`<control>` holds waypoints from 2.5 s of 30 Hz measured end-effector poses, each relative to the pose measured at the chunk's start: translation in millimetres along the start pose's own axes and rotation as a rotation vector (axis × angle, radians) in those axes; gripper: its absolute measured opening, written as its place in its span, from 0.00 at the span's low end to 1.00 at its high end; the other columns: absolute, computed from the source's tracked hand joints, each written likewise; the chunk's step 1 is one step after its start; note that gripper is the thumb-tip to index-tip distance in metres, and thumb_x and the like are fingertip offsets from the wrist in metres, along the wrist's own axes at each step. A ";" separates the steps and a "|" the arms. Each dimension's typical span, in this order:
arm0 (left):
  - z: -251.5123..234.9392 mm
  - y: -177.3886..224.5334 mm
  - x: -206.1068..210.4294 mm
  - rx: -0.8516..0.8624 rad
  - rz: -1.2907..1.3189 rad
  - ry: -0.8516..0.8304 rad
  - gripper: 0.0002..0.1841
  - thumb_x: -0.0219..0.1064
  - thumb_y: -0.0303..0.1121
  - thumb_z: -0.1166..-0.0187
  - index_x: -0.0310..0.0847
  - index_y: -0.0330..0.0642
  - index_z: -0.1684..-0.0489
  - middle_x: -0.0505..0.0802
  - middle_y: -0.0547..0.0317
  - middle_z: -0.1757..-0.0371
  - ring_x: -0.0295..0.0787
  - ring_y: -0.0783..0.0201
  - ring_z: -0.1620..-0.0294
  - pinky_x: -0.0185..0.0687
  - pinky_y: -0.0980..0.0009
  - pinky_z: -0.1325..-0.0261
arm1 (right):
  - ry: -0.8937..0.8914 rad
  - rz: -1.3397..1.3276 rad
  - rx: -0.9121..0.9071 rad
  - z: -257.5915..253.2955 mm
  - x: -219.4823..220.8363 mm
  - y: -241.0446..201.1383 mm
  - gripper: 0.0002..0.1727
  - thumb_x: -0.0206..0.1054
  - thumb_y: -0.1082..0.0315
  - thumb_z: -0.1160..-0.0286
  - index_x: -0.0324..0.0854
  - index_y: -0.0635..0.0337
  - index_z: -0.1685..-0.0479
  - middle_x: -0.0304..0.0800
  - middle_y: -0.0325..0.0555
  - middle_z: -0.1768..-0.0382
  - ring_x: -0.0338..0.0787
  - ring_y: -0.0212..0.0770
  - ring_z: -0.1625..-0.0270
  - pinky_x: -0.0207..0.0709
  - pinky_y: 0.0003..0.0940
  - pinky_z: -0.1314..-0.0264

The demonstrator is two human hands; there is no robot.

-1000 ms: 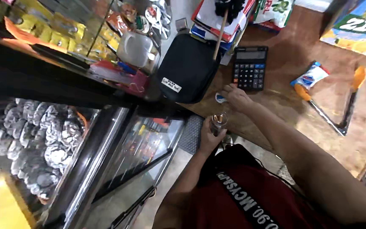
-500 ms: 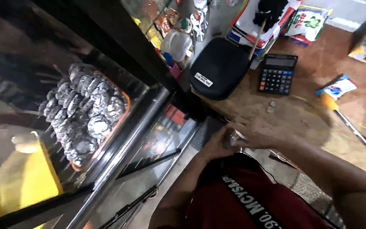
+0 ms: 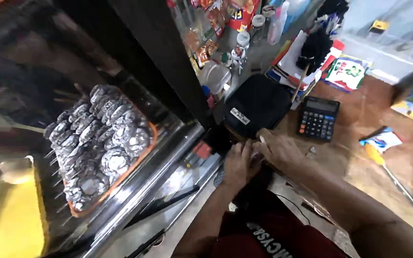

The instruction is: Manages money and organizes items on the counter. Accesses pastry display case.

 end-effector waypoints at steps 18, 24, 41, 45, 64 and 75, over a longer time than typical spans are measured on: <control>-143.6 -8.0 38.4 -0.078 0.123 0.099 0.40 0.87 0.39 0.45 0.78 0.33 0.27 0.88 0.38 0.39 0.88 0.46 0.38 0.86 0.49 0.36 | 0.140 0.083 -0.388 -115.1 -93.6 75.4 0.39 0.52 0.34 0.18 0.80 0.64 0.35 0.89 0.59 0.53 0.91 0.56 0.68 0.83 0.56 0.71; -158.1 -12.8 47.7 -0.155 0.466 0.031 0.43 0.87 0.29 0.48 0.73 0.31 0.25 0.88 0.43 0.38 0.88 0.61 0.42 0.87 0.63 0.37 | -0.213 -0.183 -0.541 -133.7 -128.1 99.6 0.39 0.77 0.58 0.29 0.69 0.53 0.14 0.80 0.56 0.28 0.87 0.49 0.34 0.84 0.46 0.34; -191.4 -15.1 68.3 -0.136 0.295 0.043 0.42 0.86 0.34 0.43 0.72 0.33 0.24 0.88 0.44 0.40 0.88 0.57 0.41 0.86 0.60 0.35 | 0.043 0.110 -0.512 -151.5 -121.8 118.8 0.35 0.62 0.42 0.18 0.74 0.64 0.27 0.86 0.60 0.46 0.91 0.56 0.61 0.84 0.52 0.65; -195.3 -12.8 77.8 -0.063 0.227 0.063 0.41 0.85 0.35 0.41 0.73 0.32 0.24 0.87 0.41 0.40 0.86 0.52 0.39 0.85 0.57 0.34 | -0.008 0.168 -0.371 -152.7 -128.5 118.4 0.47 0.52 0.25 0.24 0.74 0.60 0.25 0.87 0.56 0.52 0.91 0.57 0.62 0.82 0.57 0.65; -214.8 -27.2 57.8 -0.061 0.454 0.021 0.46 0.84 0.27 0.41 0.64 0.33 0.16 0.84 0.42 0.34 0.85 0.61 0.40 0.85 0.69 0.38 | -0.096 -0.123 -0.489 -179.3 -156.1 121.3 0.36 0.71 0.49 0.23 0.73 0.60 0.19 0.88 0.56 0.38 0.91 0.44 0.48 0.86 0.41 0.42; -211.6 -14.8 61.6 0.031 0.359 0.091 0.39 0.85 0.30 0.41 0.73 0.28 0.26 0.86 0.40 0.37 0.86 0.57 0.38 0.84 0.65 0.33 | 0.206 0.194 -0.678 -171.0 -136.0 116.1 0.36 0.52 0.36 0.17 0.83 0.63 0.41 0.88 0.61 0.58 0.89 0.60 0.67 0.78 0.55 0.73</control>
Point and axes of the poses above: each hand's wrist, its own z-axis away from the middle knuckle, its own x-axis out of the palm, y = z × x, the point moved 3 cm from there along -z, towards the middle knuckle
